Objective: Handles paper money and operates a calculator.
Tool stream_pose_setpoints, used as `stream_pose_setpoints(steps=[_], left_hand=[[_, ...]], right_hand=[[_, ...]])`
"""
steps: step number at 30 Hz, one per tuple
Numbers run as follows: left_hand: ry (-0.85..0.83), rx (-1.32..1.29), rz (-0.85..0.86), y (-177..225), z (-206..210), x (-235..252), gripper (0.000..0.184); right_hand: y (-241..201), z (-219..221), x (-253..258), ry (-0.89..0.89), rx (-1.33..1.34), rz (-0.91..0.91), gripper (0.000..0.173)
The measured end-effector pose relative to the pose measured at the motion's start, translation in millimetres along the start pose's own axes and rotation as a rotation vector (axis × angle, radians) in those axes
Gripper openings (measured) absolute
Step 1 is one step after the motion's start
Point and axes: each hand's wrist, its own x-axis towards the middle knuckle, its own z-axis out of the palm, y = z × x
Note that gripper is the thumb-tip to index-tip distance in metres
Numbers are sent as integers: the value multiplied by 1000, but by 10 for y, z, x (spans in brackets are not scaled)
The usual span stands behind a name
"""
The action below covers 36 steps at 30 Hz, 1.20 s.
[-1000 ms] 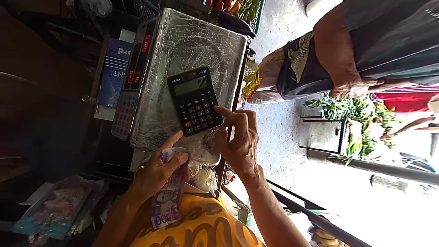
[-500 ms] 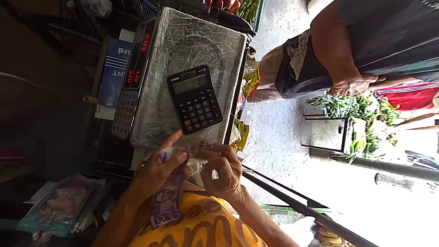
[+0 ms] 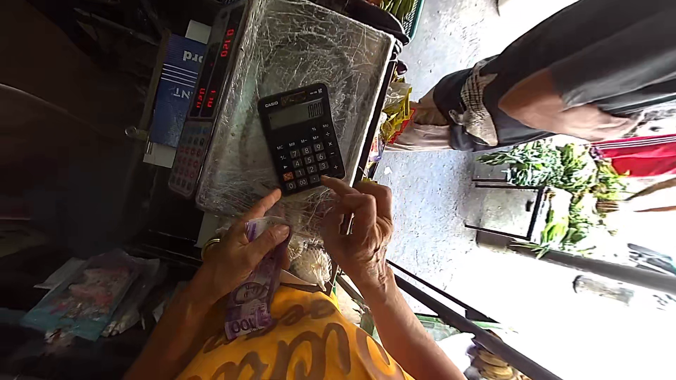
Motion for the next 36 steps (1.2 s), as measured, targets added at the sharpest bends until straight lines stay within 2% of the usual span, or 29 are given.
stream_pose_setpoints(steps=[13,17,21,26,31,36], left_hand=[[8,-5,23,8,-21,7,62],[-3,-19,31,-16,-63,-2,62],[3,-33,13,-2,-78,-10,62],[-1,-37,5,9,-103,-10,62],[12,-20,10,3,-145,-7,61],[13,5,10,3,-143,6,59]], right_hand=[[-75,170,134,-130,-75,-142,13],[-73,112,192,-176,-50,-114,10],[-30,58,309,-136,-52,-67,5],[24,87,349,-171,-151,-109,6],[52,8,366,-117,-139,-89,9],[103,-17,376,-191,-121,-58,14]])
